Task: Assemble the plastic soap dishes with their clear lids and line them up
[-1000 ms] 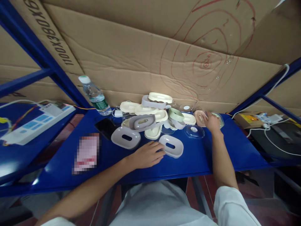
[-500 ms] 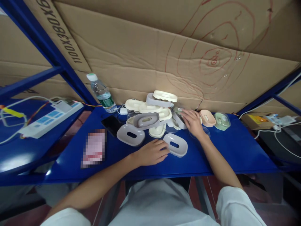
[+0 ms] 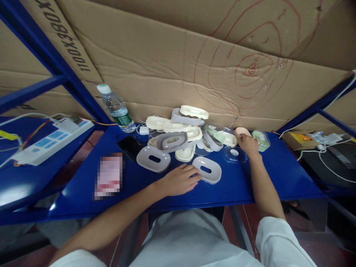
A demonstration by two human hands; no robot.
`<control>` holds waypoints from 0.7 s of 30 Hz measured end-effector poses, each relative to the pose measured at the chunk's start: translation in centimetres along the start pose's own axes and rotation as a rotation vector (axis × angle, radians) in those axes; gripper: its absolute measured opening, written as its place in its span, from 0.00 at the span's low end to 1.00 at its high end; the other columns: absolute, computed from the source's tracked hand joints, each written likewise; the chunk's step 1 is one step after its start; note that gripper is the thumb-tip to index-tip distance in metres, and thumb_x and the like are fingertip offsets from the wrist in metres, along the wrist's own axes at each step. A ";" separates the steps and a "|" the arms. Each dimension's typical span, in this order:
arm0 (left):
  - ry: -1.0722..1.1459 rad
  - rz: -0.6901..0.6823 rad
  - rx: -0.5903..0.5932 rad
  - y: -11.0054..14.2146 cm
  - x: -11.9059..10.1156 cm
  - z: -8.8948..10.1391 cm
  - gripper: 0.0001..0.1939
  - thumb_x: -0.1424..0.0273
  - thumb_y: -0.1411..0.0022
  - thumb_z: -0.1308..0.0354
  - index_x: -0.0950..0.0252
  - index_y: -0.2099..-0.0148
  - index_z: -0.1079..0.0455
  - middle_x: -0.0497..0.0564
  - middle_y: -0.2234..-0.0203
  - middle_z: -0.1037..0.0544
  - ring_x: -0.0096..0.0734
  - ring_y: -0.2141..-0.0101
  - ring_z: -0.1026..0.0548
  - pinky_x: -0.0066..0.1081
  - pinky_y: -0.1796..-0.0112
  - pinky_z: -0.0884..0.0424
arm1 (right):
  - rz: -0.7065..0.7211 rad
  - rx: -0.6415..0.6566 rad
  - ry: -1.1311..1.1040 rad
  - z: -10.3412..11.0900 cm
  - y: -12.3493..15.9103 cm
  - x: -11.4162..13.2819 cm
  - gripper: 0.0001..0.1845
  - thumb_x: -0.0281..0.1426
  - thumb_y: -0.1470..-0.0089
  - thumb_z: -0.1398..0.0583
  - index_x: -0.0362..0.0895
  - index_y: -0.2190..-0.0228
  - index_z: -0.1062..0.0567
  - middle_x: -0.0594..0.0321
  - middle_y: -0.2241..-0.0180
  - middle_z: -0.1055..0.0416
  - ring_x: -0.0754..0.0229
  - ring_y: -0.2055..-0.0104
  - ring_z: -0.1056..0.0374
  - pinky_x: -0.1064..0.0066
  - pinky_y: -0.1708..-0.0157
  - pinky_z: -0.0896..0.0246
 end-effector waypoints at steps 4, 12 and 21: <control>0.020 0.004 -0.001 0.0 0.1 -0.2 0.10 0.70 0.26 0.39 0.64 0.45 0.25 0.54 0.51 0.20 0.39 0.52 0.25 0.37 0.51 0.33 | -0.020 0.070 0.041 -1.5 -0.2 -0.5 0.22 0.42 0.30 0.45 0.43 0.47 0.19 0.41 0.53 0.18 0.39 0.49 0.23 0.45 0.43 0.35; 0.017 0.002 -0.042 0.1 0.1 -0.4 0.11 0.70 0.26 0.39 0.64 0.43 0.25 0.54 0.51 0.20 0.39 0.51 0.24 0.38 0.52 0.33 | -0.114 -0.006 -0.021 -0.7 -1.1 -1.6 0.26 0.36 0.28 0.53 0.37 0.41 0.25 0.33 0.55 0.19 0.35 0.50 0.22 0.40 0.43 0.38; 0.033 -0.013 -0.037 0.1 -0.1 -0.5 0.10 0.69 0.25 0.41 0.63 0.45 0.24 0.55 0.51 0.20 0.39 0.51 0.24 0.36 0.52 0.34 | -0.079 -0.115 -0.186 -1.1 -1.3 -1.4 0.31 0.43 0.25 0.58 0.37 0.42 0.26 0.39 0.56 0.19 0.40 0.54 0.23 0.56 0.52 0.36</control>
Point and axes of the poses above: each hand's wrist, its own y-axis away from the middle knuckle, its own z-axis out of the back of the hand, x = y × z, the point moved 4 cm from there along -y, towards the middle knuckle
